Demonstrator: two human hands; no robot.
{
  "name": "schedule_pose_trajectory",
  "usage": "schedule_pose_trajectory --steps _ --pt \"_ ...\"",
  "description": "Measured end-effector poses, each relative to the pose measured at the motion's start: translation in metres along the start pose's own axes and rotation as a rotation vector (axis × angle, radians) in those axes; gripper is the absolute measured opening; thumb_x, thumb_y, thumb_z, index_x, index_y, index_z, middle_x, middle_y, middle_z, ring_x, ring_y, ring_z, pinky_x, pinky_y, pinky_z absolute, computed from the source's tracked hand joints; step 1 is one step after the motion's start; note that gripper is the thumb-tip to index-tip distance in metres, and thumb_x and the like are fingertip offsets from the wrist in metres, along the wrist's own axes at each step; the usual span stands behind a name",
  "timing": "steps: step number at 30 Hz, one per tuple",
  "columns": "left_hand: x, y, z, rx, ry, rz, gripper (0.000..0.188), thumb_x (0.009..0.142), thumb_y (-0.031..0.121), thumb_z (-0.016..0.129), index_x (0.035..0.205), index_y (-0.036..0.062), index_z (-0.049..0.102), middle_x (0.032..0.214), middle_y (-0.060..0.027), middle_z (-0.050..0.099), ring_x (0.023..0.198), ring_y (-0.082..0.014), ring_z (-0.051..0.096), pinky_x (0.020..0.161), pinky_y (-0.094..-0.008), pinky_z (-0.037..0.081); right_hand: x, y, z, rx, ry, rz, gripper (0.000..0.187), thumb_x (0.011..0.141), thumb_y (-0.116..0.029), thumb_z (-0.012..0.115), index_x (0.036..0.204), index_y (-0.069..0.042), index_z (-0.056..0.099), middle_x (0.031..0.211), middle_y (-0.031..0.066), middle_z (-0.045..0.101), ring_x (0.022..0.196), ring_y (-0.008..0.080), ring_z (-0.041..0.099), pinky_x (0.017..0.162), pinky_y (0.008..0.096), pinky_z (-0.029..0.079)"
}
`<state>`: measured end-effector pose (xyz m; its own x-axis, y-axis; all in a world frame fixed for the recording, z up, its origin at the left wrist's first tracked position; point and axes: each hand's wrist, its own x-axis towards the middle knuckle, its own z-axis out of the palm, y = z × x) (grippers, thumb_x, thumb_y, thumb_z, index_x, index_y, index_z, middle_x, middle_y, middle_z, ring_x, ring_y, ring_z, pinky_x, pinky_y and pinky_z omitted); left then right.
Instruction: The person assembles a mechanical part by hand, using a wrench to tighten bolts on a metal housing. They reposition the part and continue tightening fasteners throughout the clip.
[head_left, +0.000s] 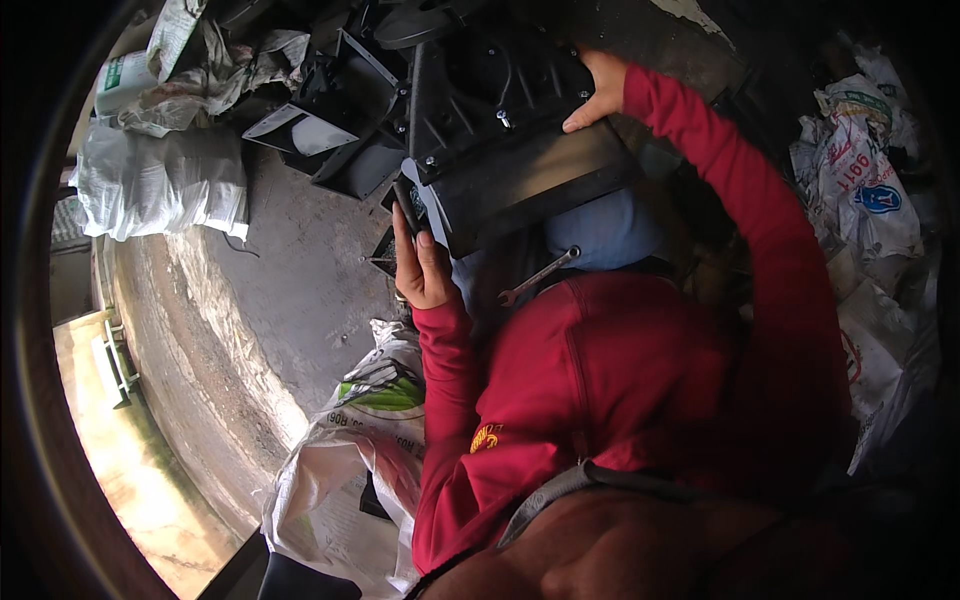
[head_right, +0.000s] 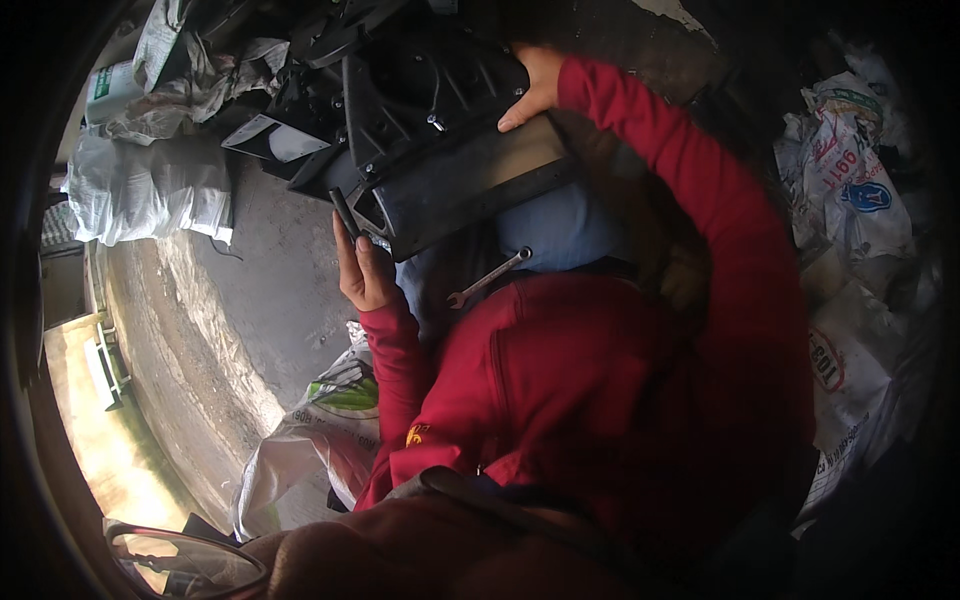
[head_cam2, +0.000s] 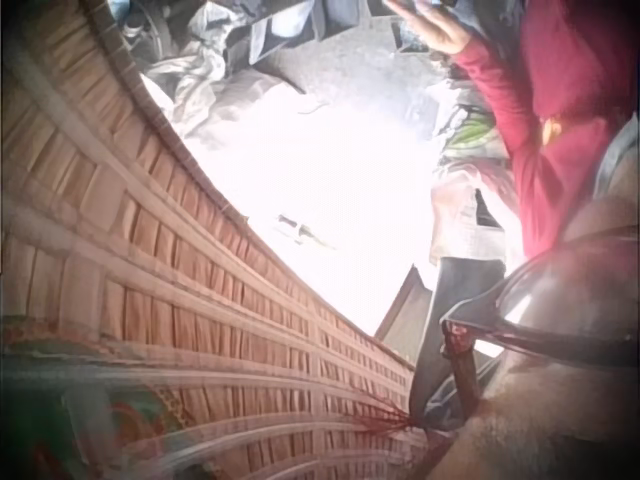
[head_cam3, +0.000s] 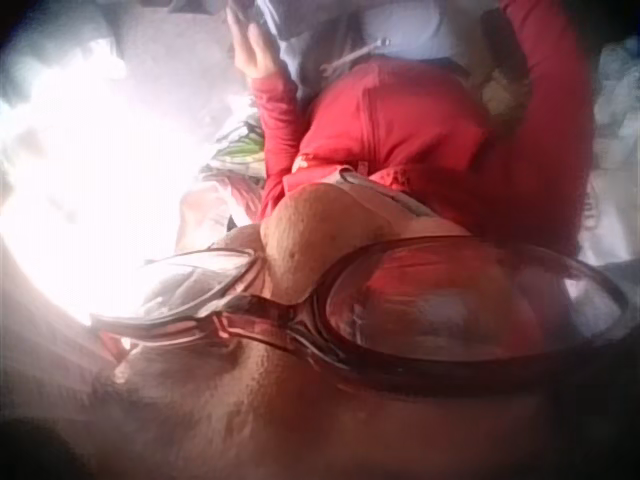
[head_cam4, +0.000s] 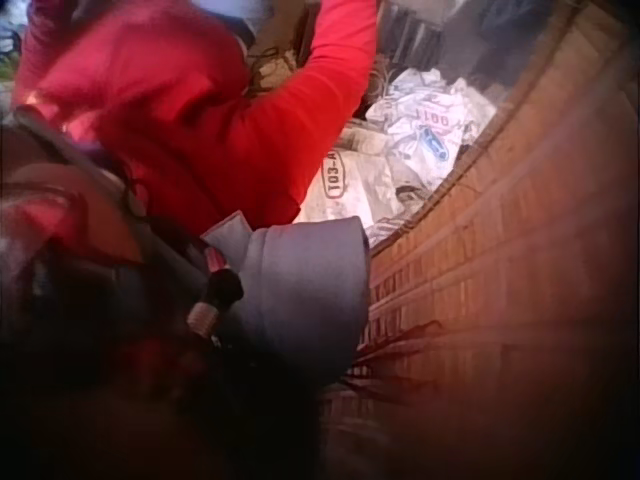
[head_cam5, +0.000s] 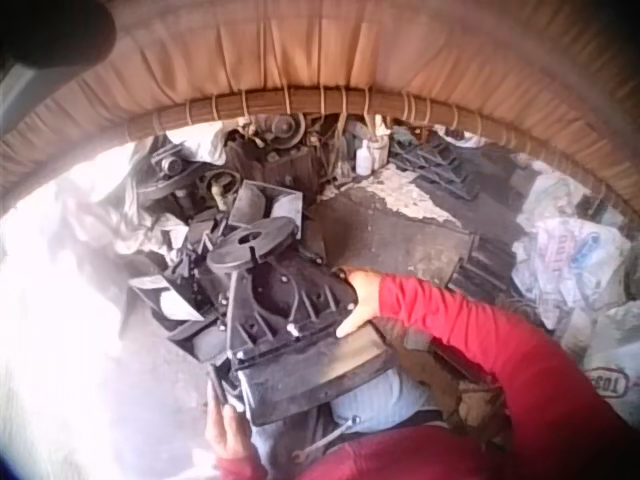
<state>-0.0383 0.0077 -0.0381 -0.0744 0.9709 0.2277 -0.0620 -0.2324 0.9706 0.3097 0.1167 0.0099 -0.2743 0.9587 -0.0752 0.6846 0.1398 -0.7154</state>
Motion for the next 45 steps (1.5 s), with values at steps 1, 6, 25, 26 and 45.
schedule_pose_trajectory --steps 1,6,25,26,45 --pt "0.0 -0.002 -0.003 -0.025 0.004 -0.019 0.051 0.101 0.019 0.051 0.148 0.0063 0.037 0.066 0.009 0.044 0.053 -0.0003 0.034 0.049 -0.0184 0.026 0.0 -0.001 -0.002 0.021 -0.004 -0.022 0.099 0.051 -0.038 0.094 0.131 0.001 0.05 0.121 0.0184 0.063 0.114 0.0319 0.06 0.098 0.0375 0.047" --pt "0.007 -0.004 -0.009 -0.097 0.057 -0.057 0.052 0.101 0.019 0.05 0.149 0.0049 0.035 0.067 0.009 0.044 0.052 0.0 0.031 0.047 -0.0185 0.024 0.009 -0.027 -0.019 0.007 -0.116 0.097 0.092 0.052 -0.037 0.093 0.126 0.001 0.055 0.114 0.0172 0.067 0.107 0.0296 0.064 0.093 0.0359 0.05" --pt "0.034 0.013 -0.016 0.072 0.04 -0.013 0.056 0.101 0.022 0.045 0.15 0.0008 0.029 0.058 0.0059 0.04 0.05 -0.002 0.033 0.047 -0.0194 0.024 0.024 -0.02 -0.013 0.023 -0.204 0.06 0.085 0.055 -0.036 0.092 0.124 0.0 0.056 0.114 0.0156 0.066 0.108 0.03 0.064 0.096 0.0367 0.05" --pt "0.031 0.015 -0.017 0.139 0.004 -0.003 0.056 0.101 0.022 0.045 0.15 0.0006 0.03 0.058 0.0055 0.041 0.05 -0.0021 0.034 0.047 -0.0194 0.025 0.018 -0.018 -0.008 -0.014 -0.173 0.063 0.089 0.055 -0.035 0.092 0.128 -0.001 0.053 0.119 0.0157 0.063 0.112 0.0303 0.062 0.098 0.0366 0.048" --pt "0.081 0.007 0.014 0.956 -0.613 0.551 0.061 0.074 0.005 0.072 0.129 0.031 0.064 0.057 -0.0038 0.043 0.043 -0.021 0.044 0.045 -0.0364 0.041 0.002 0.045 0.055 -0.118 0.19 -0.307 0.1 0.053 -0.023 0.09 0.136 -0.004 0.039 0.133 0.0146 0.045 0.126 0.0311 0.047 0.107 0.0377 0.04"
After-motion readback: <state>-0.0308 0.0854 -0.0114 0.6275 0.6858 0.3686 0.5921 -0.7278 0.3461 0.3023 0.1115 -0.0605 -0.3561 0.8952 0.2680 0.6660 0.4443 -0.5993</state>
